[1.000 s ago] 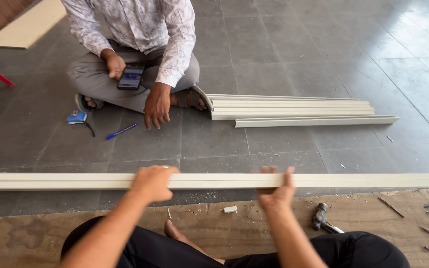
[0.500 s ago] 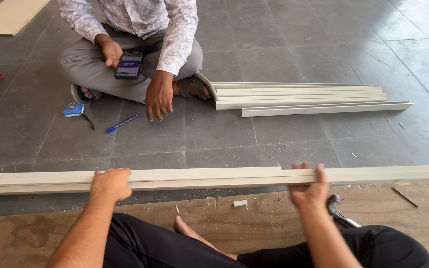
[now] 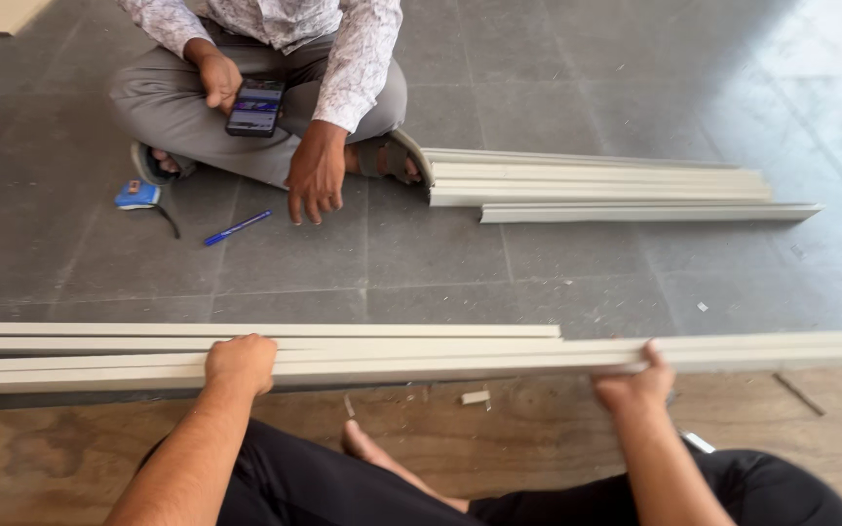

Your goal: The person sits on the floor and uses a hammer to tap metal clips onto the ends of white plastic moldings. They repeatedly pick up a molding, place a clip, and hammer it into place, then set the molding aside.

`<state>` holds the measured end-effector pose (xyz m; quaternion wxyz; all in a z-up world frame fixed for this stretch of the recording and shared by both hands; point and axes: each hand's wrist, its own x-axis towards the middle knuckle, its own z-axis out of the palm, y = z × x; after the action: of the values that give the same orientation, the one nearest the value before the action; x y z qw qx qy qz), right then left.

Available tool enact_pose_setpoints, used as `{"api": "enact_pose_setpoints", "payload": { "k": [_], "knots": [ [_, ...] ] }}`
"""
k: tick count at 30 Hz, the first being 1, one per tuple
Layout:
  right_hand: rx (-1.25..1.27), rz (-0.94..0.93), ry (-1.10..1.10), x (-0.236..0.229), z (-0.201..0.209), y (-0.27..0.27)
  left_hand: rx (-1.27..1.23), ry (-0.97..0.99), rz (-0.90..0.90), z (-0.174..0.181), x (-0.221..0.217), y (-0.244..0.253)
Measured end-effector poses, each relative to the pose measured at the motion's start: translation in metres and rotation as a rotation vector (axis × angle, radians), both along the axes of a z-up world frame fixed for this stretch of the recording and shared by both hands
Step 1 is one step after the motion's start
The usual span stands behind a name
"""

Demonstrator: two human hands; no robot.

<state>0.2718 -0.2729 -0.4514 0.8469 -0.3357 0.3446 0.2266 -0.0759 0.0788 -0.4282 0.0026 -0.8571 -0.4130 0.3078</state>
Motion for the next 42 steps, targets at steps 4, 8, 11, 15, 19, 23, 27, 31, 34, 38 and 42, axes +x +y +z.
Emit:
{"api": "enact_pose_setpoints", "payload": {
  "k": [4, 8, 11, 15, 19, 23, 27, 31, 34, 38, 42],
  "knots": [
    [0.069, -0.043, 0.063, -0.015, -0.027, 0.014, -0.069, -0.079, -0.122, -0.007, 0.037, -0.032],
    [0.007, 0.271, 0.046, -0.046, -0.042, 0.039, -0.012, -0.304, -0.458, -0.008, 0.063, -0.068],
    [-0.030, 0.288, 0.027, -0.031, -0.049, 0.032, 0.036, -0.250, -0.453, -0.004, 0.063, -0.065],
    [-0.134, 0.098, -0.045, 0.043, -0.072, -0.015, 0.086, -0.166, -0.369, -0.014, 0.040, -0.047],
    [-0.326, 0.134, -0.101, 0.113, -0.073, -0.054, 0.175, 0.065, -0.261, -0.030, 0.031, -0.018],
    [-0.926, 0.586, -0.328, 0.127, -0.063, -0.064, 0.216, 0.338, -0.296, -0.045, 0.018, 0.003],
    [-1.266, 1.461, -0.713, 0.126, -0.058, -0.054, 0.280, 0.376, -0.248, -0.054, 0.020, 0.008],
    [-1.304, 1.610, -0.848, 0.122, -0.062, -0.055, 0.254, 0.458, -0.279, -0.057, 0.016, 0.005],
    [-1.353, 1.628, -0.965, 0.117, -0.066, -0.050, 0.258, 0.495, -0.292, -0.056, 0.019, 0.005],
    [-1.435, 1.544, -1.202, 0.106, -0.070, -0.039, 0.205, 0.360, -0.232, -0.054, 0.026, -0.003],
    [-1.553, 1.595, -1.189, 0.090, -0.049, -0.021, 0.173, 0.169, -0.193, -0.042, 0.037, -0.023]
  ]
}}
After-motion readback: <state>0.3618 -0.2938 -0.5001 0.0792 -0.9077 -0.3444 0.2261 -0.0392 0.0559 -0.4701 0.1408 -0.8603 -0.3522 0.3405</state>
